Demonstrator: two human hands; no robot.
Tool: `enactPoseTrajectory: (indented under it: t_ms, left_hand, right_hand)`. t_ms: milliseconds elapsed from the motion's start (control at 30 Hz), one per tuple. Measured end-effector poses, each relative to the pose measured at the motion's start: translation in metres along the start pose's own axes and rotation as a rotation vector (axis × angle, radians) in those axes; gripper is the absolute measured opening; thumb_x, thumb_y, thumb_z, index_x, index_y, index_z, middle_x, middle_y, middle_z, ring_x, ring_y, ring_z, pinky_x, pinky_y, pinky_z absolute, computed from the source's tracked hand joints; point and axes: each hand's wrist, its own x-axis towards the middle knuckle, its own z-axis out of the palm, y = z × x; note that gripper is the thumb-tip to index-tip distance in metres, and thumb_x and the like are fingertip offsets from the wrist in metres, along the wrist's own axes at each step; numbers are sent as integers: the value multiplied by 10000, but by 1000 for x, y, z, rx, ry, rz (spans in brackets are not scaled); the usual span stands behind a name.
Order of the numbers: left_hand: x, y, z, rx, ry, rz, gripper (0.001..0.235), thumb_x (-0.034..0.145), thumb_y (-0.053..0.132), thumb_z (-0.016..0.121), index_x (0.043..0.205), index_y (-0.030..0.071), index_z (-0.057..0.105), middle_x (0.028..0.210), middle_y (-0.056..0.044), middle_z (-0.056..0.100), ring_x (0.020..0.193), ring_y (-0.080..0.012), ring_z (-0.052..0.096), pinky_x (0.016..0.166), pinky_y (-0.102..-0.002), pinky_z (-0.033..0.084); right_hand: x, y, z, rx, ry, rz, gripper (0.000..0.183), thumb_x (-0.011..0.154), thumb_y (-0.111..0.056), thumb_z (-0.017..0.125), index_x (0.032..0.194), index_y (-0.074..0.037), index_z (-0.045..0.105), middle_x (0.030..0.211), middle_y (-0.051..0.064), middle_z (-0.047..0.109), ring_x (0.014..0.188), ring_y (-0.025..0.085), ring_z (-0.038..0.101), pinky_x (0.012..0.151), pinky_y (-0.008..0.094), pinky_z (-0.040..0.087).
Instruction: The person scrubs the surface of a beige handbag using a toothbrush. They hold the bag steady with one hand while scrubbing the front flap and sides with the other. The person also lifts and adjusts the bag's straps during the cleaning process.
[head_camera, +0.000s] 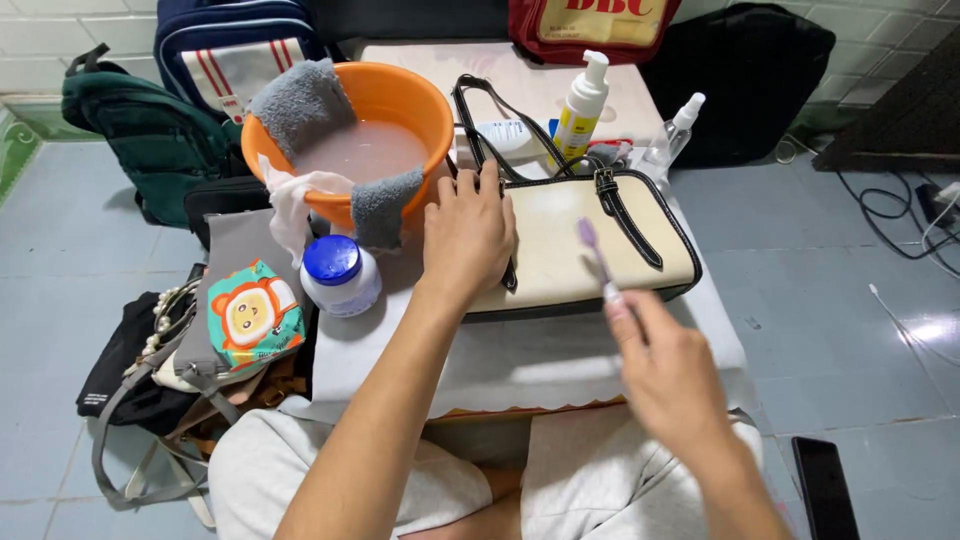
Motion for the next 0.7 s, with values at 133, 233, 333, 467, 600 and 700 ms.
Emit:
enactPoseTrajectory:
  t_ms: [133,233,333,467,600,700]
  left_hand:
    - [-3,2,-7,-21,79,-21,471,988,225,522,1392,-16,506,1195,-224,582,956,-354,554,722,-490,501]
    - [-4,3,-8,-21,68,-18,502,947,156,554,1413,-18,488,1210,-219,570,966,-347,545,728,-483,498]
    - [-6,1,-9,-52,85,-18,511,917,102,550,1412,-10,490,1230,-207,565,983,-345,540,753,-483,496]
    - [-10,3,-9,-65,143,-23,545,888,55,558,1426,2,490,1228,-181,569,968,-303,524,765,-442,445]
    - [-18,4,-10,-73,287,2,560,853,31,560,1410,27,506,1188,-161,575,940,-291,499,808,-444,369]
    - [-23,5,-13,-115,282,-7,570,861,-11,551,1428,6,490,1160,-150,584,924,-273,505,791,-434,367]
  right_hand:
    - [-15,-6,25,-126,-74,5,269,1004,-370,510,973,-217,730,548,46,688,452,212,567,498,380,410]
    - [-7,10,27,-196,-50,92,290,1020,-424,487,967,-248,712,605,58,699,508,241,610,537,403,459]
    - [4,18,21,-261,37,165,353,1066,-447,438,949,-226,687,625,65,672,537,235,598,527,403,439]
    - [-18,5,58,-310,21,-34,291,1015,-412,453,967,-196,641,698,141,709,580,391,646,589,544,486]
    - [-7,-12,27,-472,-115,87,341,1009,-514,379,1068,-367,681,669,99,720,545,324,657,568,483,513]
    - [17,-6,3,-566,-73,197,410,1093,-444,288,1286,-294,617,664,45,699,532,181,643,543,338,547]
